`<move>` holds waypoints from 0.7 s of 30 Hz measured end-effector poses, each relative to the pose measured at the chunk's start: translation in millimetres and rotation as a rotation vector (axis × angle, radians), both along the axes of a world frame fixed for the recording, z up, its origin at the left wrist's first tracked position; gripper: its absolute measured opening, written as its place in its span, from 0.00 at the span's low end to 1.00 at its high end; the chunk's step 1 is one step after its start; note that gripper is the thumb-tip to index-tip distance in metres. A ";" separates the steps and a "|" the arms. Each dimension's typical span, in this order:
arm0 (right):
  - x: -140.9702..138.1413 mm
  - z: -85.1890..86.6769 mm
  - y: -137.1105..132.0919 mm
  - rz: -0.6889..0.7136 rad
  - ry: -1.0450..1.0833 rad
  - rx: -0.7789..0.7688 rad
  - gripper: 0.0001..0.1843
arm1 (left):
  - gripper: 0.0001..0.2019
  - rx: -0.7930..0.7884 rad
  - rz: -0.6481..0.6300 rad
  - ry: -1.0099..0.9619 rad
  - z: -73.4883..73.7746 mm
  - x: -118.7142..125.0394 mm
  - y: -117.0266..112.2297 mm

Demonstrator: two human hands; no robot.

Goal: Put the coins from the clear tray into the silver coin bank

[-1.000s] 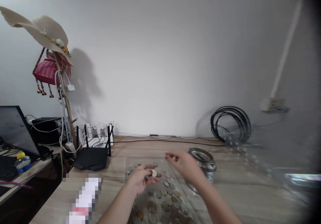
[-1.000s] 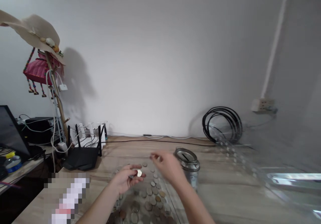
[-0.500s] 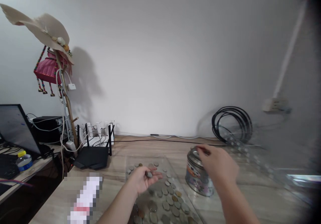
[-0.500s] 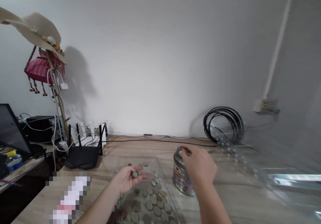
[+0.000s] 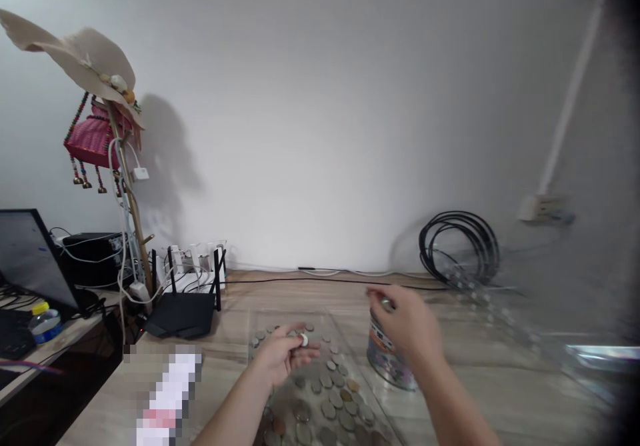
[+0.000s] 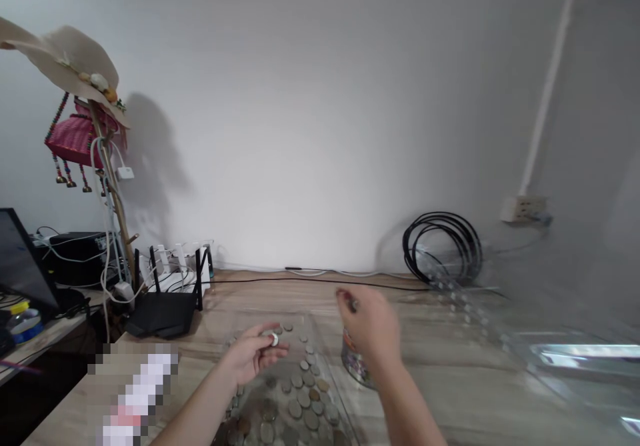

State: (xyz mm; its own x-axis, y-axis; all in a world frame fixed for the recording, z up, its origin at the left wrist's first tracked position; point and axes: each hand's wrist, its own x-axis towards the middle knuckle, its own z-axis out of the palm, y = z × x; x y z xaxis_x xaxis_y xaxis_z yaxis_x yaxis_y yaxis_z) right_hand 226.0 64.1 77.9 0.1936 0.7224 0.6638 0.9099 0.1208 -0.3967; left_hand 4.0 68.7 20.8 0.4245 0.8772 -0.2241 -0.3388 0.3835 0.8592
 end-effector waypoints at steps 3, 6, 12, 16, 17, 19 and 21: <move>-42.2 -16.0 3.1 0.478 0.052 -0.249 0.15 | 0.23 0.011 -0.009 -0.018 -2.7 0.4 1.8; -75.8 -34.3 6.7 0.705 0.066 -0.370 0.12 | 0.19 0.030 -0.027 -0.028 -6.3 1.0 3.9; -58.1 -20.5 2.2 0.442 0.109 -0.249 0.11 | 0.14 -0.067 -0.066 -0.060 -6.3 0.4 3.8; -3.0 4.2 -4.7 -0.172 0.059 -0.108 0.15 | 0.19 -0.132 -0.050 -0.075 -3.8 0.0 2.4; 9.9 6.8 -4.9 -0.258 0.064 -0.157 0.15 | 0.19 -0.121 -0.038 -0.065 -3.6 0.3 2.1; 30.7 7.1 -3.2 -0.326 0.100 -0.281 0.14 | 0.16 -0.077 -0.022 -0.037 -3.5 1.3 1.7; 43.5 3.6 -0.2 -0.320 0.137 -0.355 0.13 | 0.12 -0.036 -0.023 -0.013 -3.7 2.3 1.6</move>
State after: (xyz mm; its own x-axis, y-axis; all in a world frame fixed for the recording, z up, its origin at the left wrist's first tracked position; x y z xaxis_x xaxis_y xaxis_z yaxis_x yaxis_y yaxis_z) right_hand 269.4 63.9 81.4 0.5111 0.7893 0.3403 0.8157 -0.3205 -0.4815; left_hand 6.3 70.2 17.1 0.4476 0.8588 -0.2494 -0.3407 0.4216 0.8403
